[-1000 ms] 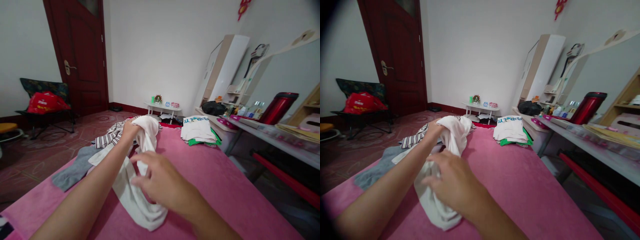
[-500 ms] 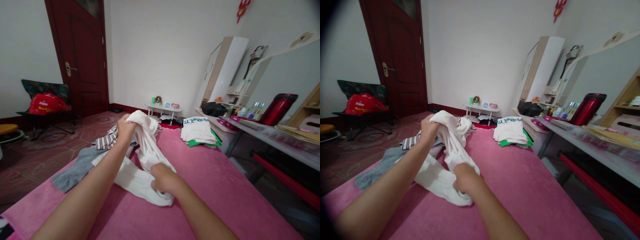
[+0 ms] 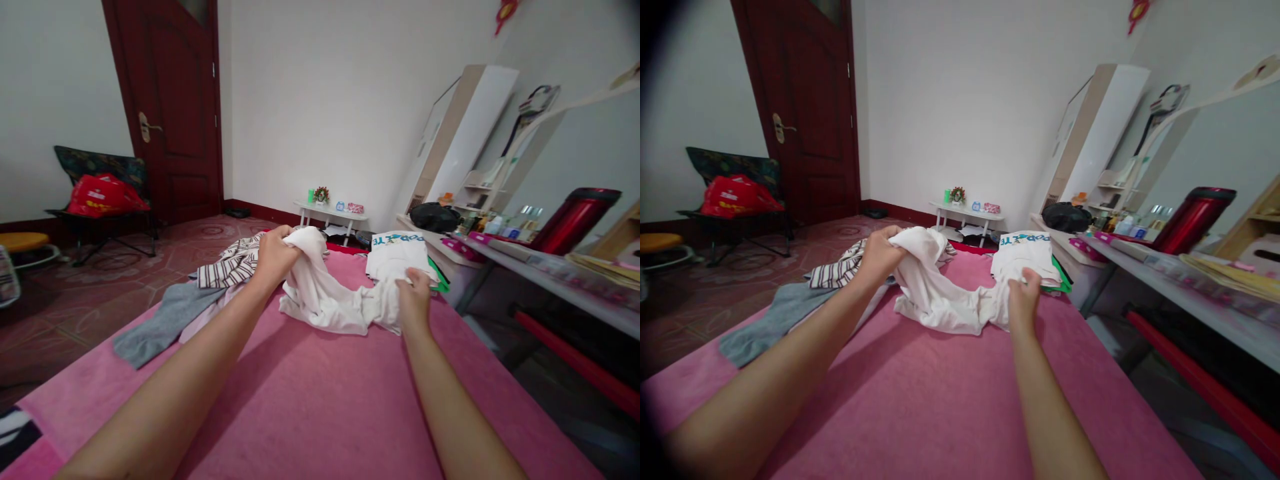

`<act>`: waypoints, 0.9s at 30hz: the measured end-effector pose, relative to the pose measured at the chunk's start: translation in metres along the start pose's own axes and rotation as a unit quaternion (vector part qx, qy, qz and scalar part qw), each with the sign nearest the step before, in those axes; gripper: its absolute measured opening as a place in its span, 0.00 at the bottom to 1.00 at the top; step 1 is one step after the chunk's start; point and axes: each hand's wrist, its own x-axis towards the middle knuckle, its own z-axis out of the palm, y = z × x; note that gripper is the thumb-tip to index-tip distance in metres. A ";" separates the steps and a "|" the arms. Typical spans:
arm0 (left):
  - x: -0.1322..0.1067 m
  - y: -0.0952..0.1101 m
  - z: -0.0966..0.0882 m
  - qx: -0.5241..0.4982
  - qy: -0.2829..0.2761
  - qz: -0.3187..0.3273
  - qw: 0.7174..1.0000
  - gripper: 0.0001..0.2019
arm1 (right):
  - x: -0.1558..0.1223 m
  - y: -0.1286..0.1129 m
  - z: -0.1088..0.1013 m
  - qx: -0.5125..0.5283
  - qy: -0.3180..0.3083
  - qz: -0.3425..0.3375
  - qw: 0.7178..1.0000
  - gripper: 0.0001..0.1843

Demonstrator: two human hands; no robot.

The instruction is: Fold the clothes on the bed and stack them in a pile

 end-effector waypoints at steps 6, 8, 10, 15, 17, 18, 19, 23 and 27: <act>-0.001 0.010 -0.004 -0.007 0.028 0.012 1.000 0.04 | -0.071 -0.038 0.047 -0.194 -0.420 -0.080 0.883 0.41; -0.002 0.013 -0.004 -0.010 0.027 0.015 0.999 0.03 | -0.087 -0.041 0.057 -0.288 -0.386 -0.106 0.870 0.31; -0.003 0.016 -0.005 -0.011 0.027 0.021 0.999 0.04 | -0.090 -0.037 0.061 -0.329 -0.321 -0.093 0.883 0.18; -0.003 0.025 -0.012 -0.017 0.060 0.045 0.997 0.03 | -0.043 -0.023 0.033 -0.125 -0.107 0.018 0.986 0.15; -0.003 0.033 -0.016 -0.019 0.053 0.060 0.997 0.03 | -0.019 -0.032 0.009 -0.013 0.024 0.000 1.000 0.15; -0.004 0.039 -0.017 -0.023 0.043 0.071 0.996 0.03 | -0.009 -0.043 -0.002 0.032 0.091 -0.024 0.995 0.15; -0.005 0.046 -0.020 -0.032 0.030 0.084 0.995 0.03 | -0.002 -0.057 -0.013 0.075 0.153 -0.051 0.984 0.15; -0.017 0.086 -0.039 -0.114 0.020 0.126 0.985 0.02 | -0.009 -0.138 -0.047 0.174 0.305 -0.162 0.922 0.12; -0.040 0.128 -0.074 -0.171 0.070 0.137 0.973 0.02 | -0.048 -0.199 -0.073 0.110 0.316 -0.164 0.928 0.10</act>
